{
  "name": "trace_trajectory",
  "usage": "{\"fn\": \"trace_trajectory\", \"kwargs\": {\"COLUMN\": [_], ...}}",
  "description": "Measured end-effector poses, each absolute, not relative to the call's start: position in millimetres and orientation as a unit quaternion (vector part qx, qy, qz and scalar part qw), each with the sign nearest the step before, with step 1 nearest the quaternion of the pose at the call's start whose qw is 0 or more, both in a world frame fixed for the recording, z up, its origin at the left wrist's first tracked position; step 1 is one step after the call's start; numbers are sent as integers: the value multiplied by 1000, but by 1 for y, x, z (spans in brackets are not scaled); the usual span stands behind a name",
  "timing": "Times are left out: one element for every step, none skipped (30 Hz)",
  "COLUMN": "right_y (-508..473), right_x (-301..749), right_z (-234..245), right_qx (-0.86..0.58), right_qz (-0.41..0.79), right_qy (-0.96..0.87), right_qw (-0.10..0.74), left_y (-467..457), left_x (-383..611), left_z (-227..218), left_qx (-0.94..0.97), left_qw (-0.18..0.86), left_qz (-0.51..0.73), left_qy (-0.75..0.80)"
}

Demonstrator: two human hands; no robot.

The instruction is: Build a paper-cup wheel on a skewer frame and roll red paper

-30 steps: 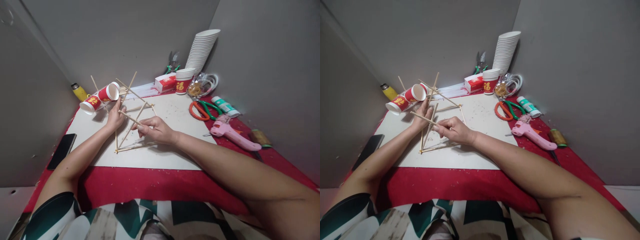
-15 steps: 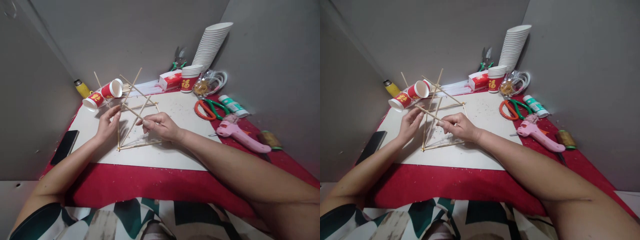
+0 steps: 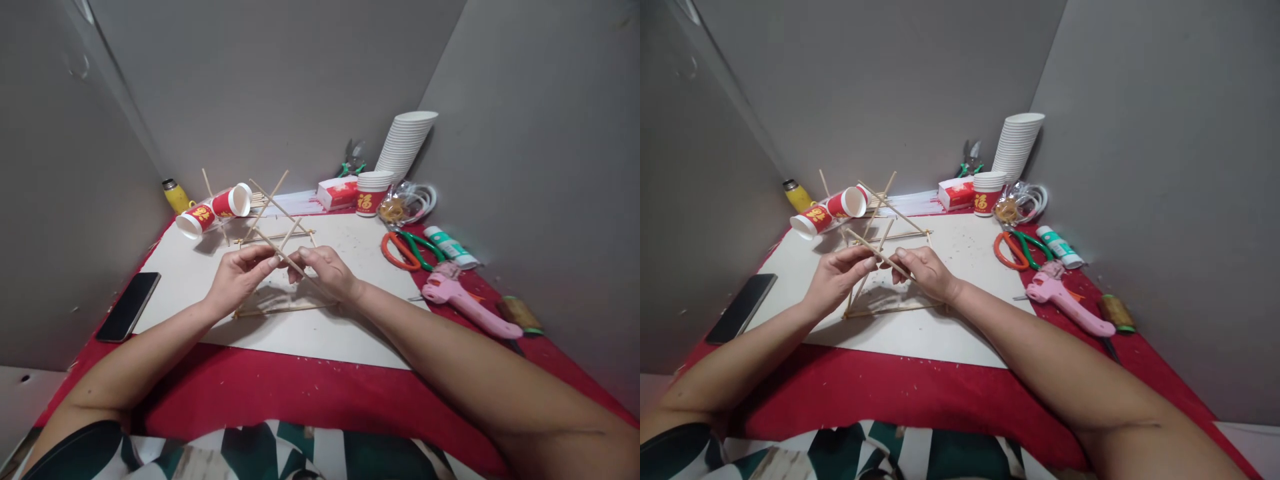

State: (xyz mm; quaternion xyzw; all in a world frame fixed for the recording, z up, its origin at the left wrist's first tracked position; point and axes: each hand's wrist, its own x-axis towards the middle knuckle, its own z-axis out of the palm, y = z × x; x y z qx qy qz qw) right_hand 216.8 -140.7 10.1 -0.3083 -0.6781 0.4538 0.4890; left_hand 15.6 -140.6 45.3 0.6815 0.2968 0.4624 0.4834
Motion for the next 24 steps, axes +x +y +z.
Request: {"fn": "trace_trajectory", "kwargs": {"right_y": [-140, -139, -138, -137, -137, -137, -138, -139, -140, -141, -143, -145, -146, -148, -149, -150, -150, -150, -150, -149, -149, -148, -148, -148], "right_x": [217, 218, 218, 219, 219, 219, 219, 219, 218, 218, 218, 218, 218, 218, 217, 217, 218, 218, 218, 219, 220, 220, 221, 221], "right_z": [10, 9, 9, 8, 8, 8, 9, 10, 11, 14, 16, 19, 22, 25, 27, 28, 28, 28, 27, 26, 24, 22, 21, 20], "right_qx": [-310, -314, -319, -324, -328, -330, -329, -328, -326, -325, -325, -325, -324, -321, -316, -311, -308, -305, -303, -303, -303, -303, -302, -302], "right_qz": [451, 448, 446, 444, 443, 441, 436, 428, 417, 406, 395, 386, 381, 378, 377, 376, 376, 375, 374, 374, 374, 373, 371, 364], "right_qy": [-680, -680, -678, -673, -667, -661, -654, -649, -646, -645, -647, -651, -657, -665, -672, -678, -684, -687, -690, -693, -696, -700, -706, -713], "right_qw": [489, 489, 490, 494, 501, 511, 523, 537, 550, 560, 565, 567, 564, 559, 553, 549, 545, 542, 540, 537, 533, 527, 523, 518], "left_y": [-141, -141, -141, -142, -142, -142, -142, -143, -143, -143, -144, -144, -144, -144, -145, -145, -145, -145, -146, -146, -146, -146, -147, -147], "left_x": [17, 18, 19, 20, 21, 22, 23, 24, 25, 27, 28, 29, 30, 31, 31, 32, 32, 33, 33, 33, 34, 34, 35, 35], "left_z": [45, 45, 44, 43, 42, 41, 40, 39, 39, 38, 38, 37, 37, 36, 36, 35, 35, 34, 33, 33, 32, 32, 31, 31], "left_qx": [684, 686, 687, 684, 679, 672, 665, 659, 655, 654, 655, 659, 663, 668, 672, 676, 680, 683, 685, 687, 687, 686, 686, 687], "left_qw": [476, 470, 468, 469, 474, 481, 487, 492, 496, 500, 503, 504, 502, 497, 489, 479, 468, 457, 449, 444, 441, 440, 440, 439], "left_qz": [461, 460, 460, 462, 466, 471, 477, 483, 488, 491, 492, 491, 491, 491, 493, 495, 498, 502, 504, 507, 509, 512, 514, 515], "left_qy": [304, 310, 313, 313, 311, 309, 306, 301, 295, 286, 276, 267, 261, 258, 258, 261, 266, 270, 273, 273, 272, 270, 268, 265]}}
